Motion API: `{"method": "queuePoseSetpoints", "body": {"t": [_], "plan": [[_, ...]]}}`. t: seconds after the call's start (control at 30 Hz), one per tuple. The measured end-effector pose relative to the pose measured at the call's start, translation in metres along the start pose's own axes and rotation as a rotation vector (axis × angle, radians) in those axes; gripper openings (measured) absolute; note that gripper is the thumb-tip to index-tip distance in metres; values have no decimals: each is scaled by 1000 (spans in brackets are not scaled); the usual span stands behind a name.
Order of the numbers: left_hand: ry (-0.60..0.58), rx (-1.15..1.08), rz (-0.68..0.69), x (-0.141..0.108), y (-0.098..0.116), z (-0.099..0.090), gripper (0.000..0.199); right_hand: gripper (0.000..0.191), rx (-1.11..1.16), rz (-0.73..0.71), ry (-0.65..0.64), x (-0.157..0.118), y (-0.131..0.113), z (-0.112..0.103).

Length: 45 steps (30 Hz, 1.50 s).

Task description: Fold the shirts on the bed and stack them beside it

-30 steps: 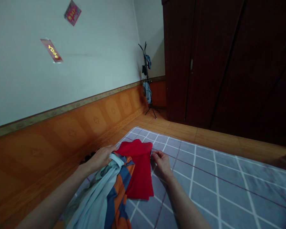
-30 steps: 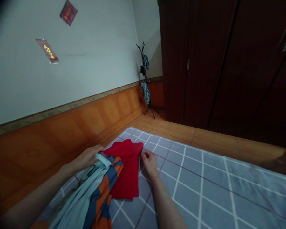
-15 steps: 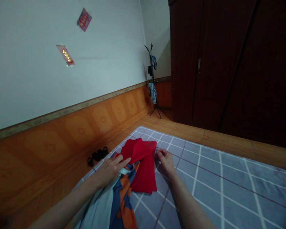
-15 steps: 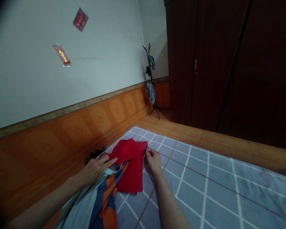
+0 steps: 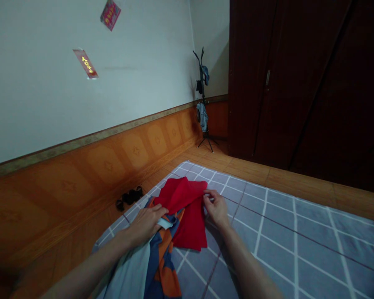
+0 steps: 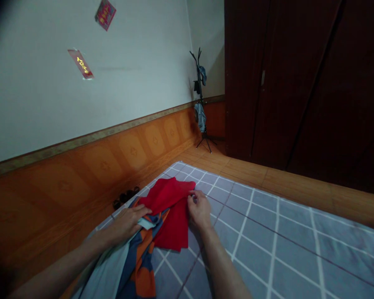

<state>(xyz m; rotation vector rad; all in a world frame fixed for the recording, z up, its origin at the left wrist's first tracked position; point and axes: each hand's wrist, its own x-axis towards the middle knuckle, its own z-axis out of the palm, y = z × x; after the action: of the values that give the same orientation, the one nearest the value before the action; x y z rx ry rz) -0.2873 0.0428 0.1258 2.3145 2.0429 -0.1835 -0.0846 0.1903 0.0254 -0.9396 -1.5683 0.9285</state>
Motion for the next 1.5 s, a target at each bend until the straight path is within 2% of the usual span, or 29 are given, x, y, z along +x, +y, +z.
{"method": "queuePoseSetpoints", "body": {"t": [0.07, 0.17, 0.23, 0.3, 0.37, 0.47, 0.6, 0.7, 0.83, 0.93, 1.0, 1.1, 1.2, 1.27, 1.33, 1.43, 1.5], "plan": [[-15, 66, 37, -3, 9, 3, 43, 28, -30, -137, -91, -7, -19, 10], [-26, 146, 81, -3, 18, 7, 43, 45, -123, -368, -287, -22, -40, 28], [-10, 151, 123, -2, 21, 9, 41, 50, -264, -511, -377, -31, -44, 37], [9, 135, 148, -2, 20, 9, 41, 43, -370, -585, -398, -36, -42, 41], [22, 109, 141, -3, 17, 10, 45, 30, -383, -583, -367, -36, -36, 41], [47, 70, 62, -6, 10, 11, 48, 21, -375, -575, -290, -33, -28, 38], [89, 27, -48, -7, 2, 9, 35, 18, -354, -597, -180, -31, -27, 32], [125, 2, -82, -4, 1, 0, 29, 16, -325, -622, -110, -30, -38, 26], [303, -123, 7, 0, 3, -21, 40, 8, -198, -618, -39, -27, -68, 19], [385, -191, 32, 4, 0, -34, 40, 17, 118, -434, -99, -26, -96, 15], [355, -239, 7, 5, -6, -38, 33, 22, 272, -300, -185, -25, -110, 12], [344, -404, 104, 3, -13, -40, 27, 26, 293, -229, -244, -18, -115, 3], [500, -627, 207, -1, -9, -44, 25, 28, 231, -205, -263, -9, -106, -6], [589, -796, 186, -2, -3, -53, 21, 29, 161, -222, -292, -7, -100, -7], [623, -996, 118, -3, 2, -70, 17, 28, 71, -270, -318, -8, -97, -3], [698, -1179, 18, -10, 1, -113, 11, 27, -54, -365, -344, -12, -99, 1], [825, -1107, -15, -21, -5, -146, 10, 25, -109, -408, -357, -11, -100, -2]]}}
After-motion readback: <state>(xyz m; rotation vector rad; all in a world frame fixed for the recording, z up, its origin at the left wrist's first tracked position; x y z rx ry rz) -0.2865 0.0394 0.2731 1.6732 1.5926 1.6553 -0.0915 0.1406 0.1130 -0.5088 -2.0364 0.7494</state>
